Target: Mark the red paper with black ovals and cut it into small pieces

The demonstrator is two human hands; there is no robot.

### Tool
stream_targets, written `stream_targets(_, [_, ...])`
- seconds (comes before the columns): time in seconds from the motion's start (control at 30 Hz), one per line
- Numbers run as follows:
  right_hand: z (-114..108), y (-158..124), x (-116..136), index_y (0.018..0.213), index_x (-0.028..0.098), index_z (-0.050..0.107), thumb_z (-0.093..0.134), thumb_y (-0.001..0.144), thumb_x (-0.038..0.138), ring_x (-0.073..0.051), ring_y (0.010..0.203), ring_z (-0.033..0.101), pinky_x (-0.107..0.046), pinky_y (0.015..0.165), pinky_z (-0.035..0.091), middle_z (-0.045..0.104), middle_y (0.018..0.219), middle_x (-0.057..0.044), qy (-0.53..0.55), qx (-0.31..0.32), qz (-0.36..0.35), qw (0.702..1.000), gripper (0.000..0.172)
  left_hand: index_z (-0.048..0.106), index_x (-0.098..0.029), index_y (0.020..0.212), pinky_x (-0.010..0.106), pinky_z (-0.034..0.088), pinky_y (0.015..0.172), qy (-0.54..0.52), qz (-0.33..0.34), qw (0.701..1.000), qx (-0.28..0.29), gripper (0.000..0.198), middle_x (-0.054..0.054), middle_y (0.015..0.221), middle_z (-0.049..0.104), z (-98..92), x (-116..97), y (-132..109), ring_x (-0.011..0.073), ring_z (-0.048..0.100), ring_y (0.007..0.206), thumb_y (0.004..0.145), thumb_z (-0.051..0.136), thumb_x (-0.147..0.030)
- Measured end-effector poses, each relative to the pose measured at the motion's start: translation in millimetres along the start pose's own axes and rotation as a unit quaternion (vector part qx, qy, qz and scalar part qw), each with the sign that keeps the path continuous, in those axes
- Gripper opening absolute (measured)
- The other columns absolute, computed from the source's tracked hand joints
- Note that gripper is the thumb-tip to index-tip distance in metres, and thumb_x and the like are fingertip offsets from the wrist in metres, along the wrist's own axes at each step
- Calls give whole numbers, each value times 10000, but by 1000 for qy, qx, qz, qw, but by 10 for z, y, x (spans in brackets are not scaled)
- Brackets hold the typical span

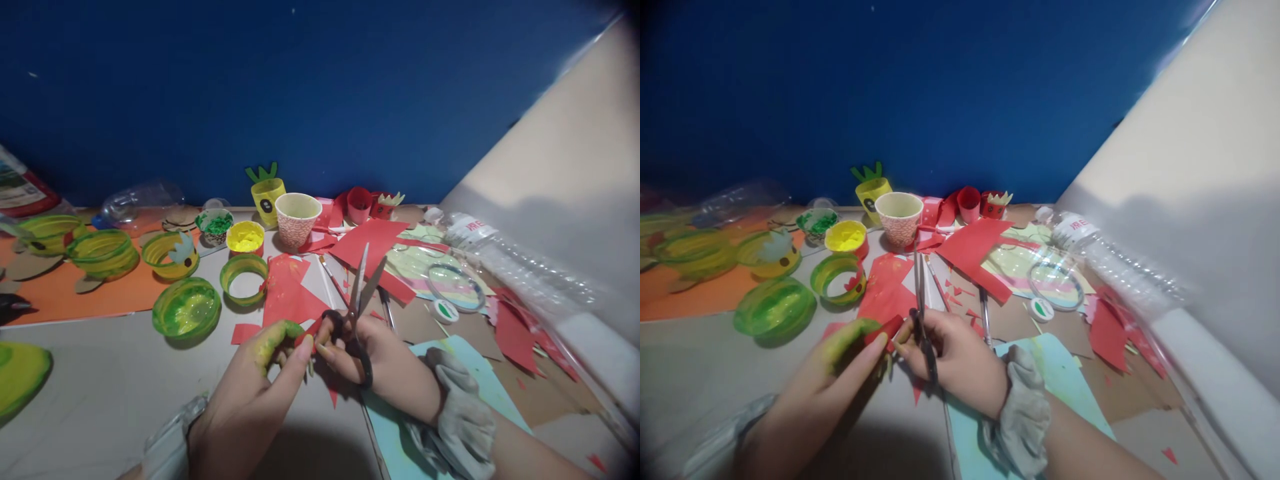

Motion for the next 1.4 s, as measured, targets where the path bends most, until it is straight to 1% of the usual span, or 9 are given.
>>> stream_targets(0.23, [32,-9,-36,765,135,573,746,785,280,-48,485,363,-165,462,347,462,587,74,20,18,19,999,226,611,-203,915,219,427,683,22,5,1000,-17,305,12,898,625,-27,19,2,174,581,892,980,430,-439])
stream_targets(0.4, [62,-22,-97,793,158,522,692,819,302,-72,480,479,-175,455,390,502,584,59,19,24,54,998,224,613,-206,1049,186,454,704,-1,9,999,-40,294,8,983,638,-65,41,20,154,591,933,983,451,-443])
stream_targets(0.6, [-3,-22,-23,747,152,542,711,802,287,-70,559,423,-178,522,384,477,635,52,-8,-21,15,1000,223,608,-189,921,150,473,589,-51,38,996,-59,279,-22,738,615,-129,-60,-4,113,582,672,978,440,-404])
stream_targets(0.73, [-53,-55,-43,844,159,543,694,812,321,-89,597,466,-197,549,387,518,678,34,13,-60,17,998,224,604,-183,849,159,466,545,-46,44,996,-62,295,-22,672,590,-130,-73,-15,115,556,604,967,448,-404])
stream_targets(0.83, [-59,-68,-59,854,162,510,692,803,338,-80,536,435,-197,505,357,499,626,48,27,-70,29,997,258,620,-193,898,162,485,608,-30,34,999,-23,307,-16,762,628,-66,-31,-7,124,597,696,968,443,-434])
stream_targets(0.9, [-54,-62,-53,806,165,490,689,803,341,-70,510,404,-191,476,327,485,602,53,23,-66,31,997,266,633,-208,941,161,493,694,-4,14,999,-33,295,-11,845,645,-70,14,-6,146,620,879,957,467,-452])
stream_targets(1.0, [-50,-47,-49,805,168,482,661,829,352,-71,503,404,-187,463,321,488,599,51,21,-58,23,998,258,638,-223,1043,177,494,665,24,9,999,-43,347,7,896,653,-82,33,-12,191,597,1030,942,469,-509])
stream_targets(1.23, [-34,-64,-93,841,172,472,621,874,404,-75,521,401,-193,479,327,476,614,51,18,-45,15,999,278,636,-201,1059,139,521,740,25,10,999,-34,339,20,1065,661,-67,32,-13,152,629,974,953,454,-467])
stream_targets(1.4, [-27,-77,0,876,163,522,556,875,583,-112,613,471,-225,548,384,527,703,3,13,-28,-25,999,421,647,-179,939,174,518,590,3,30,997,-64,307,21,821,671,-129,-31,-29,142,630,686,933,478,-434])
Point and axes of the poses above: each hand's wrist, its own y-axis towards the middle knuckle, its own z-axis out of the palm, x = y × z, the point moved 6 cm from there along y, towards the middle knuckle
